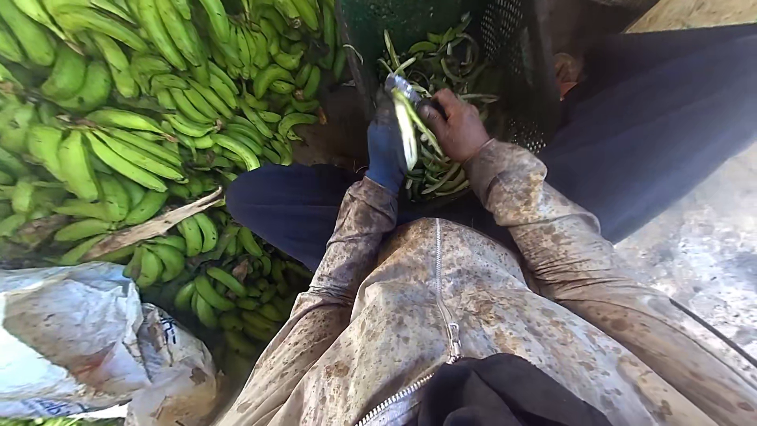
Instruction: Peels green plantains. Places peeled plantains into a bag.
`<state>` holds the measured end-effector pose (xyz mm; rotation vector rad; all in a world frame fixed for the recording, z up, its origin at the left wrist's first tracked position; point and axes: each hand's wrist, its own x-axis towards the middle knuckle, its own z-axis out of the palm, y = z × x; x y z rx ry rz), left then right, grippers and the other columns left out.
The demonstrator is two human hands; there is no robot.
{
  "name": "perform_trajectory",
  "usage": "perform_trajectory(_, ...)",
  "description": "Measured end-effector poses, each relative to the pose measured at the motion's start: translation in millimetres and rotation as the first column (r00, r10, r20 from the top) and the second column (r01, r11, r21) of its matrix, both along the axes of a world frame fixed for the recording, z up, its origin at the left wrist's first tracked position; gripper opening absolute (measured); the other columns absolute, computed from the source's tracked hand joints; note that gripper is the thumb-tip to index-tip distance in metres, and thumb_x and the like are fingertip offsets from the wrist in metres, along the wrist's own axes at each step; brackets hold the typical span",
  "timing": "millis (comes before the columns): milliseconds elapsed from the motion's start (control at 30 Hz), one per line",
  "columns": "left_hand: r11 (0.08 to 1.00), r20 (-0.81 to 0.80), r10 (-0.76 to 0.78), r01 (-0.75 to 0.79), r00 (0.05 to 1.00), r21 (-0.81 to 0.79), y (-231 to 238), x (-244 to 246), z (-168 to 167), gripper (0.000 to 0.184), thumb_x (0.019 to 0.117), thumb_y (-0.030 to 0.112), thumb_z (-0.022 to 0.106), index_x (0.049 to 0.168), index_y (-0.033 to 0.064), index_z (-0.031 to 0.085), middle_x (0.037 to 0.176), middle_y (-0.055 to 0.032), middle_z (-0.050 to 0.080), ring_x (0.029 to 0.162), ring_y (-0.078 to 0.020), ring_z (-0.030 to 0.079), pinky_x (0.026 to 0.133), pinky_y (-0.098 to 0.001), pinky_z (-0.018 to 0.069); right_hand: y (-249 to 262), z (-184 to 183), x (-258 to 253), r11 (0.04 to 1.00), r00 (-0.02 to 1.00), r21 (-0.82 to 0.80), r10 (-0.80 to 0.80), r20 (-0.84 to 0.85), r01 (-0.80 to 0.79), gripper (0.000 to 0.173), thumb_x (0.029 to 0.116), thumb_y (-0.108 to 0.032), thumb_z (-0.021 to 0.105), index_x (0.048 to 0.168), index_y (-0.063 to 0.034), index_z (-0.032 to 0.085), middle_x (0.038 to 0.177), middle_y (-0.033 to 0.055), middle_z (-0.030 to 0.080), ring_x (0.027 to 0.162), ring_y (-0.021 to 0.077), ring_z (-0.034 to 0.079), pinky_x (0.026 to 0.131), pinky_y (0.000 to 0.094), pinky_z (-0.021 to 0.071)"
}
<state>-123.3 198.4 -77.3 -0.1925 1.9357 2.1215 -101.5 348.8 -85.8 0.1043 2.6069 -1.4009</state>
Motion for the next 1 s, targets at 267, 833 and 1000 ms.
perform_trajectory(267, 0.782, 0.054, -0.372, 0.282, 0.927, 0.555, -32.4, 1.3, -9.3, 0.068, 0.0859, 0.062, 0.068, 0.122, 0.0048, 0.059, 0.070, -0.0033, 0.061, 0.054, -0.0153, 0.059, 0.052, -0.0328, 0.0554, 31.1, -1.2, -5.0, 0.981, 0.970, -0.022, -0.188, 0.155, 0.194, 0.050, 0.1083, -0.046, 0.048, 0.128, -0.0022, 0.062, 0.118, 0.0197, 0.068, 0.109, 0.0298, 0.067, 0.099, 0.0504, 0.0506)
perform_trajectory(833, 0.924, 0.142, -0.146, 0.084, 0.979, 0.372, -21.6, 5.3, -8.5, 0.038, 0.1115, 0.027, 0.029, 0.134, 0.0054, 0.052, 0.113, -0.0100, 0.064, 0.101, -0.0171, 0.066, 0.088, -0.0376, 0.0584, 9.1, -18.4, 0.6, 0.999, 0.996, -0.020, -0.039, 0.081, 0.041, 0.046, 0.1089, -0.041, 0.049, 0.127, -0.0005, 0.060, 0.115, 0.0208, 0.068, 0.108, 0.0330, 0.068, 0.099, 0.0521, 0.0515)
perform_trajectory(1000, 0.965, 0.147, -0.068, 0.028, 0.987, 0.260, -20.7, 0.3, -19.3, 0.041, 0.1109, 0.033, 0.034, 0.138, 0.0075, 0.053, 0.119, -0.0093, 0.066, 0.106, -0.0170, 0.066, 0.092, -0.0390, 0.0574, 7.9, -11.0, 4.1, 0.991, 0.987, -0.091, -0.086, 0.139, 0.099, 0.048, 0.1091, -0.041, 0.049, 0.128, 0.0017, 0.060, 0.111, 0.0236, 0.069, 0.105, 0.0371, 0.068, 0.097, 0.0570, 0.0516)
